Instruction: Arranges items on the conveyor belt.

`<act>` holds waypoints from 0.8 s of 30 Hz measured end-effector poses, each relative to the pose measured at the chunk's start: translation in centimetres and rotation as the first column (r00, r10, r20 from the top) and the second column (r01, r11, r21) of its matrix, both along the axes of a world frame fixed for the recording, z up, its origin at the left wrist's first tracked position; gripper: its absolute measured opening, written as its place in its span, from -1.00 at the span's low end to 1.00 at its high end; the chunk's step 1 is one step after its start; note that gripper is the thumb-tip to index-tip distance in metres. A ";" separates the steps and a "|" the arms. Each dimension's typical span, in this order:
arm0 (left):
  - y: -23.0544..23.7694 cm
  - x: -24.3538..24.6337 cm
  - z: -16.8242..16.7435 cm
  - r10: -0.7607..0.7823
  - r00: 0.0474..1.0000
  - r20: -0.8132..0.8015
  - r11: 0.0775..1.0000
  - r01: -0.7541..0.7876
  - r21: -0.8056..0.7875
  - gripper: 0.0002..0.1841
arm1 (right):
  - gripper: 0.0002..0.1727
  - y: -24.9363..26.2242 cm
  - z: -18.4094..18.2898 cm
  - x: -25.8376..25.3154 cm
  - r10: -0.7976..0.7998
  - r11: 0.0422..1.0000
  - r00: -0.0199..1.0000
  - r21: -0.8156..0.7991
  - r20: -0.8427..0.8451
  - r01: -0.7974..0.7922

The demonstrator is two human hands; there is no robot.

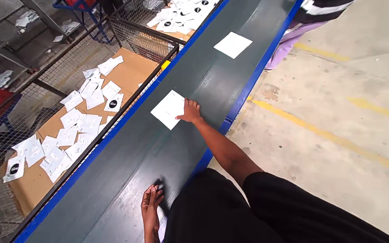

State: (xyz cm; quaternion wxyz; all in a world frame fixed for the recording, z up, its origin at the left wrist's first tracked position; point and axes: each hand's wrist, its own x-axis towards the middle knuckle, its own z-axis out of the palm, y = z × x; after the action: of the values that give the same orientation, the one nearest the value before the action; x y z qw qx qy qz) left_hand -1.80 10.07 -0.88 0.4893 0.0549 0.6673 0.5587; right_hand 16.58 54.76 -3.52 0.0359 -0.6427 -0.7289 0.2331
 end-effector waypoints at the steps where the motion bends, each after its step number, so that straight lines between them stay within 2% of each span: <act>1: 0.4 0.0 0.1 0.005 1.000 -0.004 1.000 -0.005 0.007 -0.64 | 0.71 -0.9 -0.1 -1.1 0.026 1.000 0.999 -0.012 0.037 -0.026; 3: 1.3 0.0 0.1 0.014 1.000 -0.003 1.000 -0.014 0.027 -0.65 | 0.75 -3.0 -0.3 -2.6 0.050 0.998 0.997 -0.032 0.050 -0.049; 5: 2.3 0.3 -0.1 0.012 1.000 0.007 0.999 -0.012 0.037 -0.64 | 0.70 -5.3 -0.6 -3.0 0.068 0.996 0.998 -0.062 0.014 -0.067; 7: 3.2 0.7 -0.3 -0.003 1.000 0.023 0.999 0.002 0.032 -0.59 | 0.51 -8.1 -0.5 -3.2 0.119 0.983 0.988 -0.130 -0.102 -0.132; 9: 3.9 1.1 -0.2 0.005 0.999 0.047 1.000 -0.006 0.011 -0.50 | 0.16 -11.4 0.1 -3.2 0.176 0.934 0.922 -0.236 -0.345 -0.267; 11: 3.8 1.5 0.2 0.074 0.996 0.040 0.996 -0.072 -0.046 -0.32 | -0.33 -15.8 0.9 -2.8 0.159 0.825 0.795 -0.363 -0.586 -0.433; 12: 3.7 1.5 0.3 0.117 0.993 0.018 0.990 -0.115 -0.076 -0.23 | -0.48 -17.8 1.5 -2.4 0.113 0.724 0.723 -0.442 -0.682 -0.530; 14: 3.0 1.1 0.5 0.201 0.980 0.004 0.973 -0.199 -0.117 -0.24 | -0.56 -20.9 2.2 -1.1 0.014 0.489 0.606 -0.524 -0.795 -0.698; 15: 2.3 0.6 0.7 0.222 0.974 0.040 0.969 -0.216 -0.119 -0.32 | -0.58 -22.0 2.4 -0.3 -0.002 0.412 0.567 -0.517 -0.824 -0.750; 17: 0.7 -0.9 1.2 0.184 0.965 0.189 0.981 -0.169 -0.092 -0.61 | -0.61 -22.8 2.5 1.2 0.002 0.334 0.510 -0.480 -0.860 -0.811; 18: 0.2 -1.8 1.6 0.139 0.958 0.250 0.990 -0.129 -0.054 -0.72 | -0.61 -22.6 2.5 1.9 0.013 0.329 0.494 -0.463 -0.869 -0.823; 20: 0.0 -3.6 2.7 0.034 0.973 0.228 0.998 -0.046 0.046 -0.81 | -0.64 -21.8 2.4 2.7 0.066 0.363 0.469 -0.416 -0.881 -0.833; 22: 1.3 -5.1 4.4 0.060 0.993 0.105 0.978 -0.080 0.194 -0.86 | -0.63 -20.7 2.4 3.0 0.134 0.407 0.459 -0.373 -0.878 -0.834; 24: 3.2 -7.1 5.7 0.153 0.986 0.061 0.881 -0.164 0.444 -0.82 | -0.56 -19.5 2.5 2.8 0.155 0.457 0.480 -0.368 -0.863 -0.810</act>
State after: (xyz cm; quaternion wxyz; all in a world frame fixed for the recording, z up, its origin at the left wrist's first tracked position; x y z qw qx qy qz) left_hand -8.94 13.31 4.86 0.4243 0.1047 0.5171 0.7360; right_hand 19.43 35.23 -1.05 -0.0221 -0.1749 -0.6455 0.7431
